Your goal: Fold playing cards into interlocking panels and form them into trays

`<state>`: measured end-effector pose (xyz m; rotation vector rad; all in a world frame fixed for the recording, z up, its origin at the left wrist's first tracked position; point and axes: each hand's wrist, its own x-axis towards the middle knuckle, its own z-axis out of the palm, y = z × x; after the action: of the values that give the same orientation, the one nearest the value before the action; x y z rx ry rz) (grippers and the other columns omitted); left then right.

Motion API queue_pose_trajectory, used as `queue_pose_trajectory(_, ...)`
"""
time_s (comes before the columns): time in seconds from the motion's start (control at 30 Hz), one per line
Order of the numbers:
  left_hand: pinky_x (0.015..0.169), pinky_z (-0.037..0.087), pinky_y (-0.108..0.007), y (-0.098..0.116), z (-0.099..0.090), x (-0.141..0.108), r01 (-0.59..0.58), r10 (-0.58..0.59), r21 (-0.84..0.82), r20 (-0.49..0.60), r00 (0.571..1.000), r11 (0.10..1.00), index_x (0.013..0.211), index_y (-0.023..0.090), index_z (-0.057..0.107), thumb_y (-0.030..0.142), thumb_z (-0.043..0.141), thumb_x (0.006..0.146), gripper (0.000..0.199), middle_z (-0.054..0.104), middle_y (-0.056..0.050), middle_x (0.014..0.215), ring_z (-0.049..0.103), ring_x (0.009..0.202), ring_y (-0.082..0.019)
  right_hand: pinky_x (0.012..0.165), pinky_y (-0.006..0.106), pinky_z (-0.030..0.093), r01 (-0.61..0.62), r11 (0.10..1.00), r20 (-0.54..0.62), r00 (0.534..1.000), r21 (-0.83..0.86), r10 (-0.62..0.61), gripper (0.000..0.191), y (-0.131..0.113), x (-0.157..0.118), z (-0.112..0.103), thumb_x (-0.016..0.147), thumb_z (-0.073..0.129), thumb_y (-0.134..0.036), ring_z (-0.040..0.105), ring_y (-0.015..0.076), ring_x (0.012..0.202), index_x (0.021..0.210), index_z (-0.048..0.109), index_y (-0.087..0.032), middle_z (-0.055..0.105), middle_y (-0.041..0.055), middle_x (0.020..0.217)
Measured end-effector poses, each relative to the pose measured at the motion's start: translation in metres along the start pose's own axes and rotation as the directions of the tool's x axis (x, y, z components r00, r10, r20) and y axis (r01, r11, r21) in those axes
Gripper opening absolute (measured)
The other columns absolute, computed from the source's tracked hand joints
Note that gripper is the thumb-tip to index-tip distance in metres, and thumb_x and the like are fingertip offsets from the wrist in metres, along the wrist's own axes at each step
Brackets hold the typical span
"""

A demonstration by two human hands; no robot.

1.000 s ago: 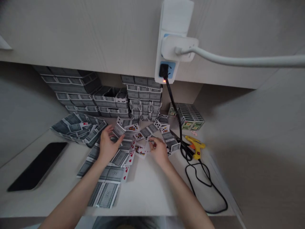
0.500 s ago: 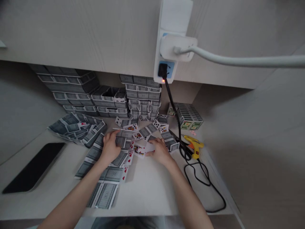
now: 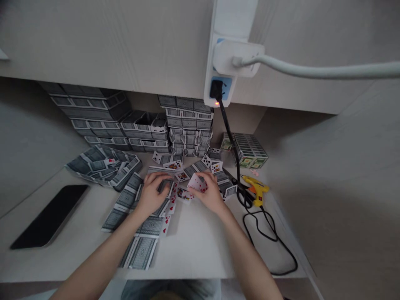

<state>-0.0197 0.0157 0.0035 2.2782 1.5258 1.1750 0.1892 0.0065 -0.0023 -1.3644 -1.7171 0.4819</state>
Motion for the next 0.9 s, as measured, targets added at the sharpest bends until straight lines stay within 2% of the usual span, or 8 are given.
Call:
queue_pose_trajectory(0.1,0.086,0.039,-0.033,-0.002,-0.001,0.001,0.015,-0.015,-0.061,-0.005,1.000,0.998,0.092,0.021,0.059,0.020,0.046,0.077,0.020,0.056,-0.003,0.094,0.049,0.094,-0.017,0.063,0.027,0.042,-0.103,0.954,-0.007,0.994,0.281,0.110,0.047,-0.001,0.001,0.002,0.062,0.065,-0.038,0.049,0.0140,0.073,0.104,0.050,-0.022,0.052,0.0048,0.096)
queue_pose_trajectory(0.23,0.080,0.043,-0.030,0.000,0.001,0.001,0.016,-0.010,-0.173,0.035,0.999,0.985,0.093,0.021,0.059,0.027,0.048,0.078,0.019,0.058,-0.003,0.093,0.053,0.090,-0.016,0.066,0.028,0.045,-0.139,0.797,0.004,0.986,0.588,0.168,0.042,-0.002,0.002,0.004,0.065,0.063,-0.035,0.051,0.0133,0.075,0.102,0.048,-0.023,0.052,0.0035,0.096)
queue_pose_trajectory(0.4,0.083,0.042,-0.033,0.005,0.005,-0.003,-0.100,0.132,-0.232,0.127,0.983,0.968,0.105,0.023,0.056,0.034,0.057,0.073,0.034,0.060,-0.004,0.101,0.052,0.094,-0.018,0.071,0.032,0.047,-0.119,0.632,-0.015,0.979,0.766,0.203,0.036,-0.008,0.001,0.004,0.069,0.059,-0.032,0.053,0.0146,0.082,0.103,0.046,-0.027,0.052,0.0023,0.100)
queue_pose_trajectory(0.53,0.081,0.042,-0.033,0.003,0.010,-0.006,-0.178,0.214,-0.237,0.133,0.968,0.955,0.100,0.022,0.059,0.027,0.051,0.078,0.024,0.063,-0.004,0.095,0.054,0.087,-0.016,0.068,0.034,0.049,-0.134,0.526,0.037,0.981,0.840,0.190,0.031,-0.009,0.000,0.005,0.073,0.054,-0.033,0.054,0.0152,0.079,0.102,0.045,-0.028,0.052,0.0015,0.096)
queue_pose_trajectory(0.63,0.076,0.043,-0.032,0.001,0.013,-0.007,-0.178,0.207,-0.207,0.125,0.970,0.962,0.090,0.021,0.062,0.023,0.047,0.080,0.018,0.065,-0.003,0.086,0.055,0.081,-0.015,0.066,0.034,0.049,-0.148,0.524,0.054,0.980,0.839,0.190,0.028,-0.006,-0.001,0.008,0.071,0.054,-0.033,0.055,0.0151,0.075,0.098,0.046,-0.026,0.052,0.0016,0.095)
queue_pose_trajectory(0.7,0.076,0.042,-0.031,0.000,0.012,-0.006,-0.140,0.159,-0.155,0.120,0.980,0.978,0.089,0.021,0.062,0.023,0.046,0.080,0.019,0.064,-0.003,0.085,0.054,0.082,-0.015,0.064,0.034,0.049,-0.146,0.548,0.036,0.978,0.824,0.207,0.029,-0.004,-0.001,0.008,0.071,0.055,-0.033,0.056,0.0142,0.072,0.097,0.045,-0.026,0.051,0.0014,0.097)
queue_pose_trajectory(0.83,0.082,0.039,-0.033,-0.004,0.002,-0.002,0.012,-0.015,0.057,0.053,0.998,0.998,0.097,0.020,0.059,0.022,0.042,0.079,0.024,0.061,-0.005,0.093,0.051,0.090,-0.019,0.057,0.028,0.048,-0.108,0.642,-0.079,0.963,0.759,0.256,0.030,0.000,-0.001,0.006,0.071,0.056,-0.033,0.055,0.0123,0.067,0.097,0.043,-0.025,0.050,0.0013,0.097)
queue_pose_trajectory(0.9,0.084,0.037,-0.037,-0.008,-0.001,-0.001,0.119,-0.126,0.212,0.021,0.992,0.970,0.103,0.019,0.056,0.024,0.045,0.076,0.030,0.058,-0.007,0.099,0.048,0.095,-0.023,0.052,0.025,0.045,-0.081,0.697,-0.155,0.950,0.713,0.270,0.031,0.003,0.000,0.005,0.071,0.056,-0.034,0.053,0.0109,0.064,0.097,0.042,-0.025,0.050,0.0012,0.095)
